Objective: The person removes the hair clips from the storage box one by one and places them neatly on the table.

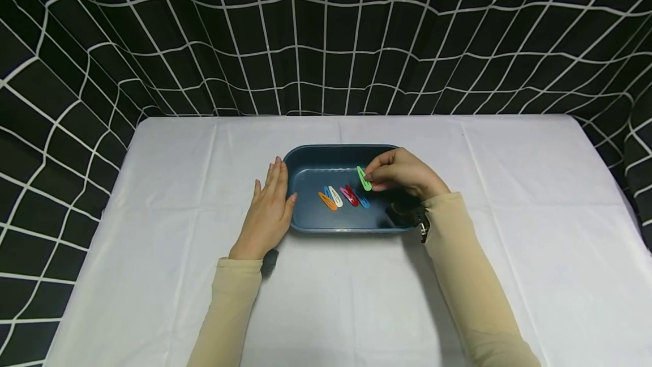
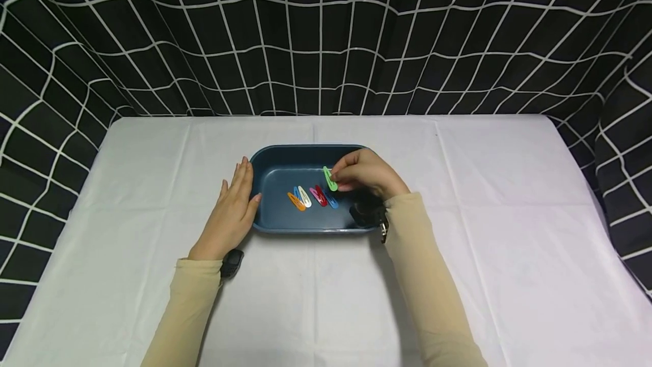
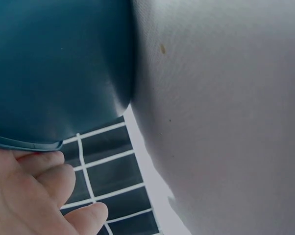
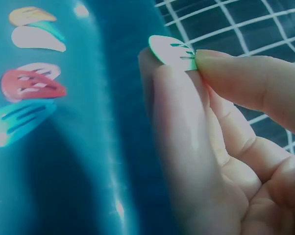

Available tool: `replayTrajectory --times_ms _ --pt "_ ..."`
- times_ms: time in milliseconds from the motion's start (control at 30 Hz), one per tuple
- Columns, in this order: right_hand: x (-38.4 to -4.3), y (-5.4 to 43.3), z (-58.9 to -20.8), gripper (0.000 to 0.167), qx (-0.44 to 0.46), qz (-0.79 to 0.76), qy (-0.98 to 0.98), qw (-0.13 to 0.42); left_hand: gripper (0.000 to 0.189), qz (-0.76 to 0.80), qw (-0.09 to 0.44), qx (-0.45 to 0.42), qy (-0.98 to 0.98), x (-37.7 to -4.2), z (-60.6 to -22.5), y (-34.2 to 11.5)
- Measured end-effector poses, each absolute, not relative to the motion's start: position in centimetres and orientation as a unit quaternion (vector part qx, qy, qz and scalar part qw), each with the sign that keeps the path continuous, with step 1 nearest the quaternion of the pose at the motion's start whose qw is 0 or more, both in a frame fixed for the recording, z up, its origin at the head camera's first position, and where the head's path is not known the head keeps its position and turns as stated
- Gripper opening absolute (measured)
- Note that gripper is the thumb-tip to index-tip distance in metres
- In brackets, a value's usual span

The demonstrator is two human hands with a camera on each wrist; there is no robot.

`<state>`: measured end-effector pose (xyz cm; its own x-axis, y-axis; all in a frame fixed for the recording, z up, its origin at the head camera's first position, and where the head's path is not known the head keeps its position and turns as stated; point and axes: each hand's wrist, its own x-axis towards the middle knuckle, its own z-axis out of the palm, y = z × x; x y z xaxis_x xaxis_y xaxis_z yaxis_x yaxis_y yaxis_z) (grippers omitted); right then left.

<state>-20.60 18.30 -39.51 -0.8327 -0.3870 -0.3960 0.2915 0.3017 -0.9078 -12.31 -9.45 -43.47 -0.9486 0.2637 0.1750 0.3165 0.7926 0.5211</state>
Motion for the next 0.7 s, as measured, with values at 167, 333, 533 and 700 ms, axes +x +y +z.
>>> replayTrajectory --times_ms 167,333,533,700 --pt "-19.9 18.8 -38.9 0.014 -0.035 -0.619 0.742 0.256 0.061 -0.285 0.042 -0.152 -0.946 -12.2 -43.4 -9.4" --pt "-19.3 19.2 -38.7 0.011 -0.035 -0.649 0.725 0.227 0.061 -0.285 0.043 -0.151 -0.945 -12.2 -43.3 -9.3" --pt "-18.3 19.7 -38.8 0.011 -0.03 -0.679 0.71 0.187 0.061 -0.286 0.042 -0.151 -0.945 -12.1 -43.3 -9.3" --pt "-17.7 19.8 -38.7 0.016 -0.034 -0.702 0.692 0.163 0.061 -0.286 0.046 -0.152 -0.945 -12.1 -43.3 -9.4"
